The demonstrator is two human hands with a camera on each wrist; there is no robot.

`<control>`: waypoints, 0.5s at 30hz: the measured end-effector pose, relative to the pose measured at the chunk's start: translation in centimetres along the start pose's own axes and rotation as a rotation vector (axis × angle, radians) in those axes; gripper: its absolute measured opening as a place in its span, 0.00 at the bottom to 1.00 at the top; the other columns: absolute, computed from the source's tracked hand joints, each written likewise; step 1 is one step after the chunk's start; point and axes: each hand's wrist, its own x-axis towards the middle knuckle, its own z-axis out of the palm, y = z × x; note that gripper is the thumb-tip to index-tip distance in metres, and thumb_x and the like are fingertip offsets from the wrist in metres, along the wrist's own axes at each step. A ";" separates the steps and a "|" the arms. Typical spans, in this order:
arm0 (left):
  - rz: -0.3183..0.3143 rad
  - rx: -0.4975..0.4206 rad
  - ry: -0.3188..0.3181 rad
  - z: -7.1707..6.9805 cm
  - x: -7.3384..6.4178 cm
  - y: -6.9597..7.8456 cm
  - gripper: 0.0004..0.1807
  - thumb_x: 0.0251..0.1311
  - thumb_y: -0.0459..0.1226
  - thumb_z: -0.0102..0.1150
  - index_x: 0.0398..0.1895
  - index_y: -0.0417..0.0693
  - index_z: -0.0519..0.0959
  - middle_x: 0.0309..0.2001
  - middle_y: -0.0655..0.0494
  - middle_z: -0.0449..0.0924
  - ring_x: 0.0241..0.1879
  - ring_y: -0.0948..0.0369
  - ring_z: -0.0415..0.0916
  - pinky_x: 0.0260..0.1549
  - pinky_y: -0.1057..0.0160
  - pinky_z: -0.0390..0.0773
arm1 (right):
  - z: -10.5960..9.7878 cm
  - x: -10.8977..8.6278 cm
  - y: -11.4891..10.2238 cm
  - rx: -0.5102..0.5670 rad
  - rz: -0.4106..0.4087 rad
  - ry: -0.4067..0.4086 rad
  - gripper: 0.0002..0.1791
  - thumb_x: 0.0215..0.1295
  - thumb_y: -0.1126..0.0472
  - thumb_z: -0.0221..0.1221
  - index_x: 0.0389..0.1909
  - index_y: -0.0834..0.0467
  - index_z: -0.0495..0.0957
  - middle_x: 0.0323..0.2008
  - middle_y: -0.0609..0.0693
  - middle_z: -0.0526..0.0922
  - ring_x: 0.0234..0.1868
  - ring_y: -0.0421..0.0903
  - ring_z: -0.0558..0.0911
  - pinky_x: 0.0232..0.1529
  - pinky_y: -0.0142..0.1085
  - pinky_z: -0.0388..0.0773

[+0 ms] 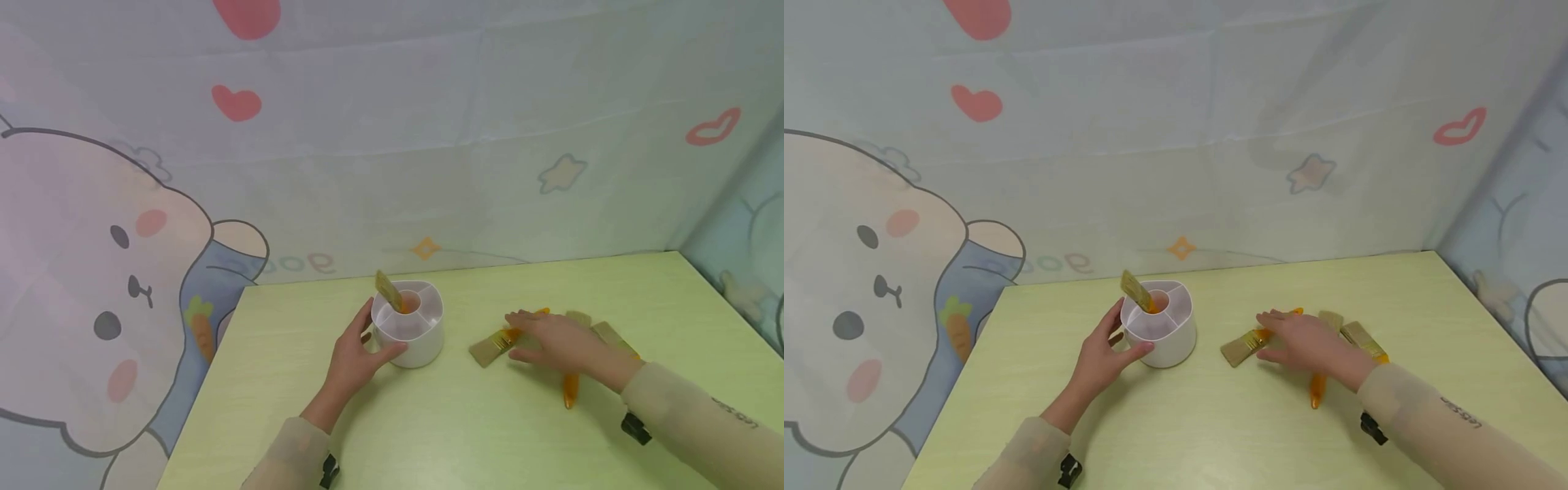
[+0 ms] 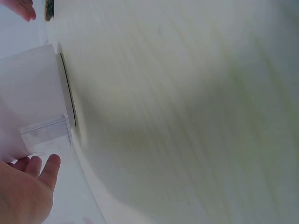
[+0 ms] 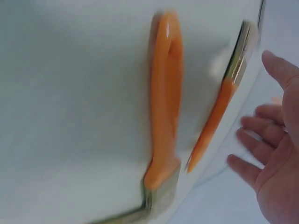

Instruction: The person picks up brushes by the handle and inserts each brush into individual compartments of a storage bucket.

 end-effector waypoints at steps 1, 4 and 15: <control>-0.001 0.002 0.001 0.0 0.0 0.0 0.54 0.57 0.46 0.82 0.85 0.53 0.61 0.79 0.55 0.69 0.78 0.49 0.67 0.72 0.42 0.76 | -0.3 -0.1 0.3 0.005 -0.006 0.003 0.38 0.69 0.47 0.71 0.72 0.65 0.75 0.69 0.66 0.78 0.65 0.69 0.81 0.61 0.62 0.83; -0.004 0.003 0.004 0.0 0.0 0.0 0.54 0.57 0.47 0.83 0.84 0.54 0.62 0.79 0.55 0.69 0.78 0.49 0.67 0.72 0.42 0.75 | -1.2 0.0 1.2 0.018 -0.030 0.005 0.43 0.66 0.49 0.74 0.76 0.64 0.71 0.75 0.66 0.72 0.71 0.72 0.74 0.68 0.66 0.75; -0.013 0.007 0.002 0.0 0.0 0.0 0.54 0.57 0.47 0.83 0.84 0.54 0.62 0.79 0.56 0.69 0.78 0.50 0.67 0.72 0.42 0.75 | -0.8 1.0 3.6 0.094 -0.087 -0.040 0.44 0.65 0.52 0.75 0.76 0.66 0.70 0.76 0.66 0.70 0.74 0.73 0.70 0.71 0.67 0.71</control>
